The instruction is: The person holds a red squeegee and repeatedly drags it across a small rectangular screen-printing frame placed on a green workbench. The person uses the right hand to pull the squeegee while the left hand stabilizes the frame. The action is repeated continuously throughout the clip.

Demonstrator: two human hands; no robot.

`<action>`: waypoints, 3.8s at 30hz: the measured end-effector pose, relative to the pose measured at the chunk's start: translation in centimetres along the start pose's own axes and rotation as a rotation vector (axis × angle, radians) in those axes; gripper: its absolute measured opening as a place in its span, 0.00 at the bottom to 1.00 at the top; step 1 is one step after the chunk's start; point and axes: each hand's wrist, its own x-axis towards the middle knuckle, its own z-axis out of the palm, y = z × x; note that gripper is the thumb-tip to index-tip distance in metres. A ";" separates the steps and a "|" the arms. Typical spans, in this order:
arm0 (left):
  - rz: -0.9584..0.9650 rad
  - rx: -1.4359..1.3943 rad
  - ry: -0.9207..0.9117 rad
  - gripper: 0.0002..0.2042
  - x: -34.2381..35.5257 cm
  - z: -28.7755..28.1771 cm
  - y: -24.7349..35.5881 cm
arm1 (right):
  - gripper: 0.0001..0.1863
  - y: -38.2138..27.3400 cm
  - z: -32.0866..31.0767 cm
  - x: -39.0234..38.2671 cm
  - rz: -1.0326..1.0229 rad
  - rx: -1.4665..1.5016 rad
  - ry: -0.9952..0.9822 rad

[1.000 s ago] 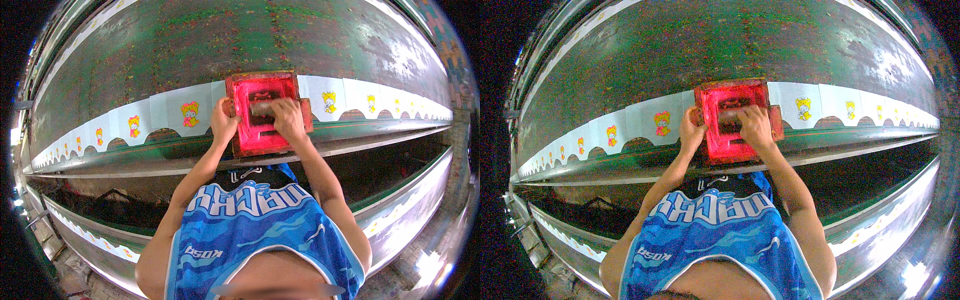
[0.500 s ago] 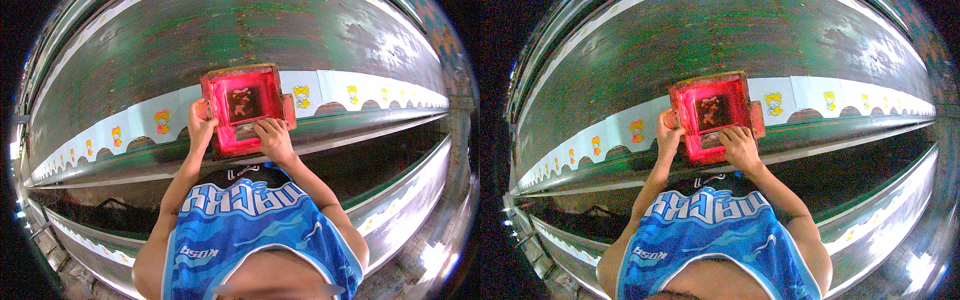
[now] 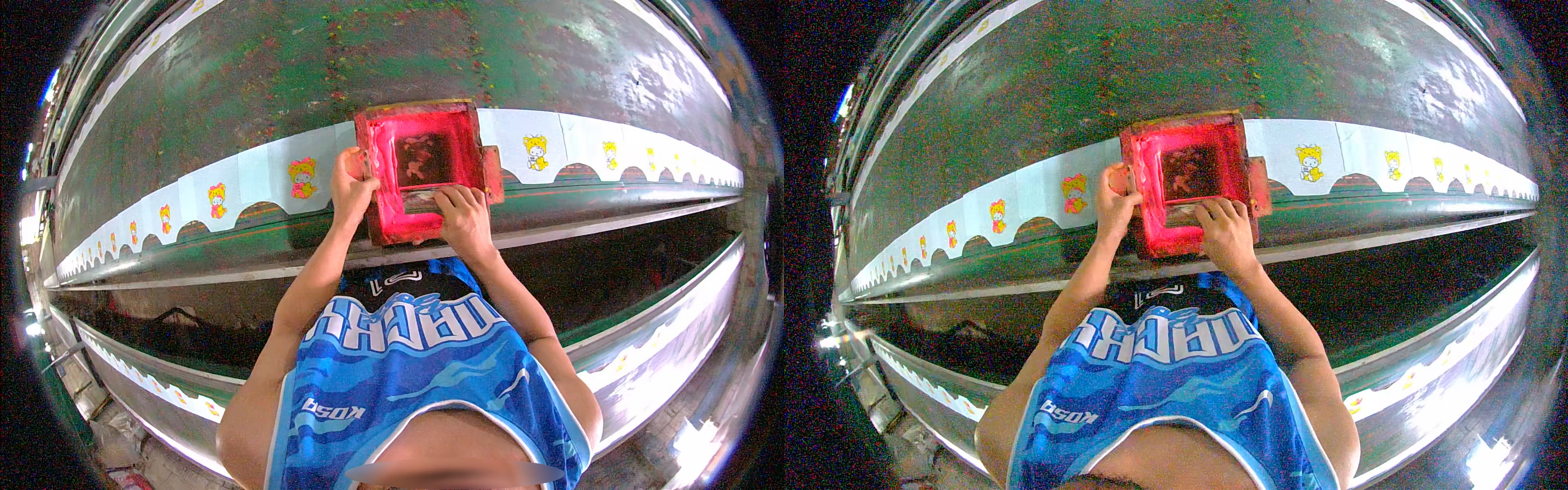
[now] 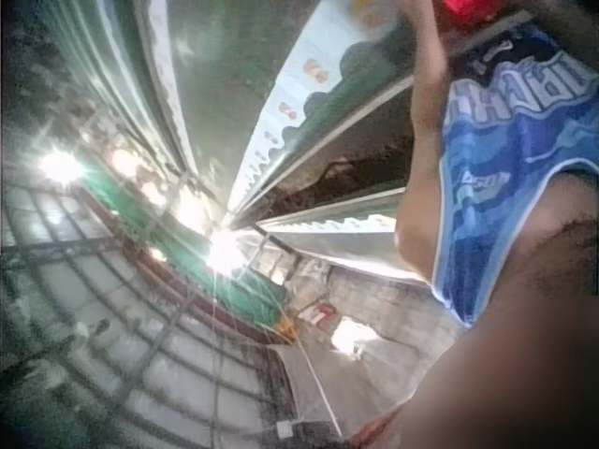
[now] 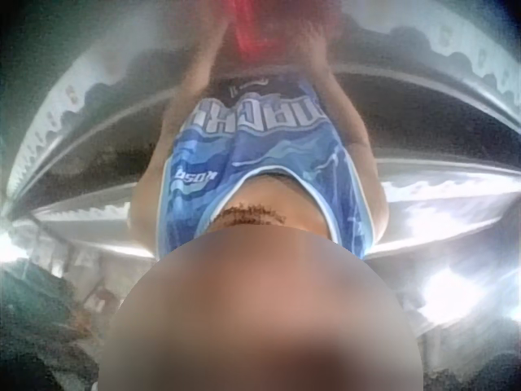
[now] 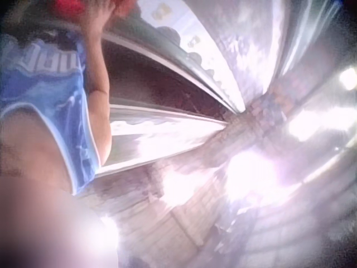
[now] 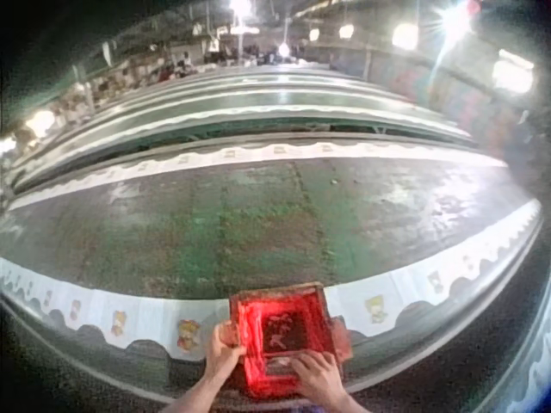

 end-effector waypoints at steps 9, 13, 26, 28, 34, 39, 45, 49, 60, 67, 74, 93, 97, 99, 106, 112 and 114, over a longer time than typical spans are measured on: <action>0.006 0.042 0.004 0.34 0.6 0.7 -1.5 | 0.19 1.0 -0.4 0.1 -0.001 0.066 0.013; 0.028 0.134 0.036 0.33 0.6 0.8 -1.5 | 0.19 0.9 -0.5 0.0 -0.009 0.052 0.029; 0.168 0.331 0.033 0.32 0.4 1.1 -1.3 | 0.16 1.6 1.1 -0.7 -0.112 -0.005 0.040; 0.111 0.321 0.009 0.32 0.5 1.1 -1.5 | 0.16 2.9 2.0 2.0 -0.124 -0.028 0.093; 0.105 0.301 0.018 0.33 0.5 1.4 -1.9 | 0.14 6.0 2.3 10.5 -0.087 0.014 0.118; 0.071 0.273 -0.030 0.34 0.5 1.3 -1.7 | 0.17 6.6 2.6 12.5 -0.056 -0.006 0.055; 0.071 0.323 0.012 0.35 0.0 1.5 -1.3 | 0.16 3.9 1.2 4.6 -0.054 0.002 0.011; 0.103 0.329 0.031 0.36 0.3 1.5 -1.9 | 0.14 1.8 0.3 -0.3 -0.070 0.017 0.024; 0.158 0.006 -0.002 0.34 -2.0 7.6 1.4 | 0.17 7.3 -5.0 -1.7 -0.058 -0.015 0.000; 0.138 0.094 0.020 0.33 -3.5 20.1 4.3 | 0.17 17.6 -10.1 -4.8 -0.023 -0.045 0.012; -0.018 0.025 -0.034 0.33 -5.2 25.5 5.7 | 0.18 23.2 -10.8 -7.2 -0.027 -0.019 0.000; -0.106 0.080 -0.060 0.35 -4.7 25.6 4.7 | 0.17 23.3 -11.9 -9.6 -0.101 0.060 -0.014; 0.021 0.146 -0.030 0.34 -4.5 25.8 3.9 | 0.17 24.6 -9.7 -6.8 -0.140 0.034 0.039; 0.023 0.150 -0.024 0.34 -4.3 25.9 3.6 | 0.17 25.8 -8.7 -3.9 -0.139 0.011 0.075; 0.023 0.148 -0.049 0.34 -4.4 25.9 4.8 | 0.13 29.4 -8.8 5.7 -0.126 0.013 0.128; -0.012 0.130 -0.060 0.35 -4.5 25.9 5.0 | 0.14 28.3 -8.6 3.3 -0.053 0.033 0.066; -0.005 0.102 -0.055 0.35 -4.5 26.1 4.6 | 0.16 27.2 -9.3 0.0 -0.037 0.060 0.036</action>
